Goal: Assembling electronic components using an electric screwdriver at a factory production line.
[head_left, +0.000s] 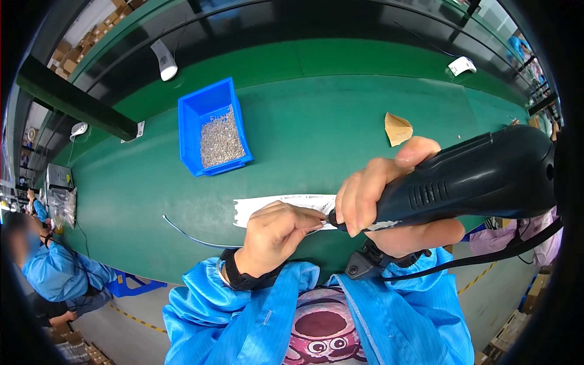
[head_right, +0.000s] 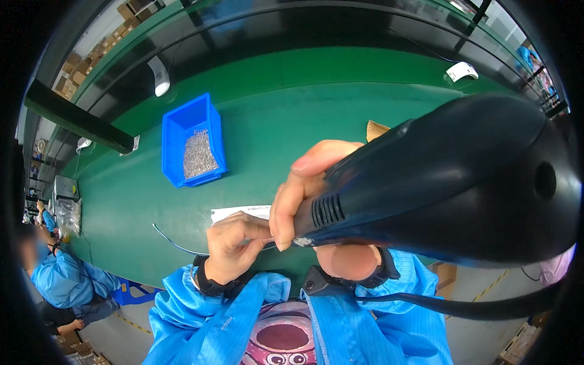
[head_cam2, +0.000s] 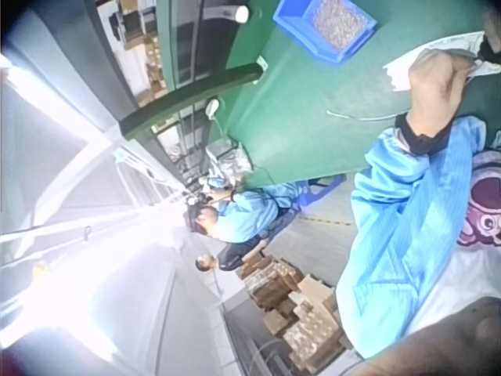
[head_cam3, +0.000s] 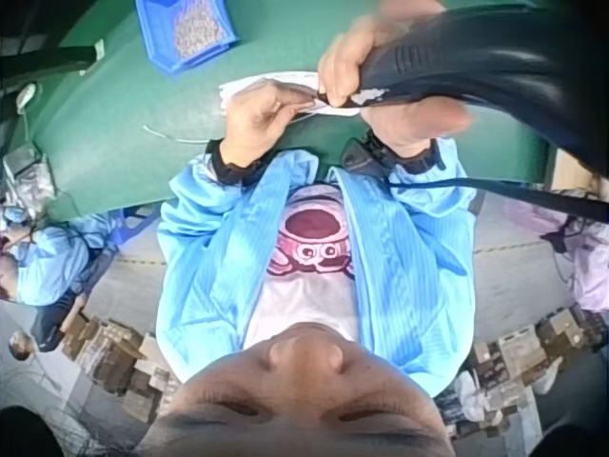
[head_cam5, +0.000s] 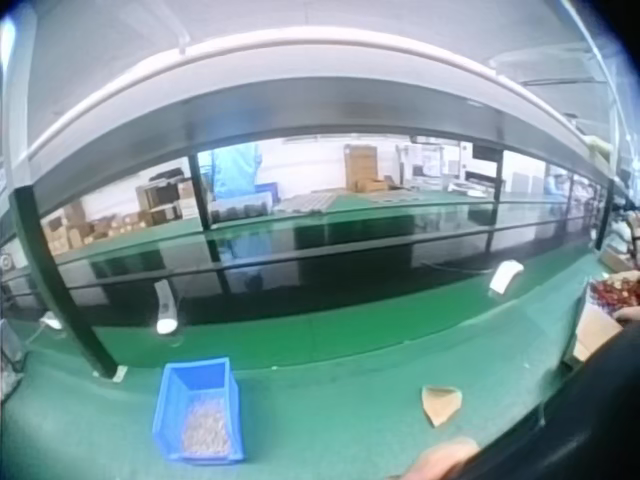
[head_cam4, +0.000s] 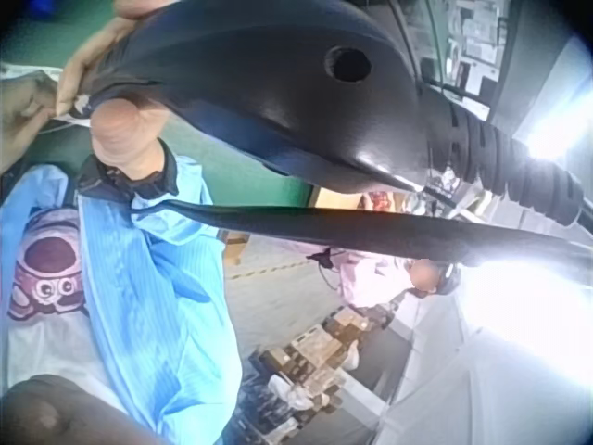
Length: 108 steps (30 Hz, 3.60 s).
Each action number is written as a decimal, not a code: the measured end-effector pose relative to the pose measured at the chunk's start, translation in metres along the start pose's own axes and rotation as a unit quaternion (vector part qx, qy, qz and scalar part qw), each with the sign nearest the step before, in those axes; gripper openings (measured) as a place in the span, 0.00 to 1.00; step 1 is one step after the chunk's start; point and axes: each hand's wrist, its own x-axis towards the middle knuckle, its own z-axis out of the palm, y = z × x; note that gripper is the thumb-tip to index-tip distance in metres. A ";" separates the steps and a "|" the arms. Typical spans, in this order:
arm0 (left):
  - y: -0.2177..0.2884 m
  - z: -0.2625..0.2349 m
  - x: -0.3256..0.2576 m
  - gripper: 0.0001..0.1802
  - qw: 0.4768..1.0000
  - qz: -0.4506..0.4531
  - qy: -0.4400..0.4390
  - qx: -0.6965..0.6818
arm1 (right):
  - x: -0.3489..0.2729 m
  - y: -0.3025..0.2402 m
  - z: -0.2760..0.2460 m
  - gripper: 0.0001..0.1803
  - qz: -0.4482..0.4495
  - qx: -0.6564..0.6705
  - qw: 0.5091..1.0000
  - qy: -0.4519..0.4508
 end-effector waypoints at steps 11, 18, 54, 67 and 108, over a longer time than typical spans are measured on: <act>0.002 0.003 -0.002 0.07 0.999 -0.012 0.006 -0.041 | -0.001 0.000 0.000 0.42 0.018 0.004 0.999 -0.037; 0.002 0.002 -0.004 0.07 0.997 -0.025 0.007 -0.069 | -0.003 0.002 0.001 0.41 0.021 -0.002 0.999 -0.038; -0.021 -0.021 0.002 0.09 0.994 -0.110 0.026 0.013 | -0.024 0.024 0.026 0.38 0.087 -0.154 0.975 0.135; 0.001 -0.009 -0.001 0.22 0.989 -0.012 -0.036 0.140 | -0.008 0.014 0.021 0.40 0.035 -0.053 0.990 0.129; -0.018 -0.023 0.010 0.36 0.964 -0.056 -0.152 0.211 | -0.042 0.013 0.005 0.38 0.085 -0.167 0.969 0.162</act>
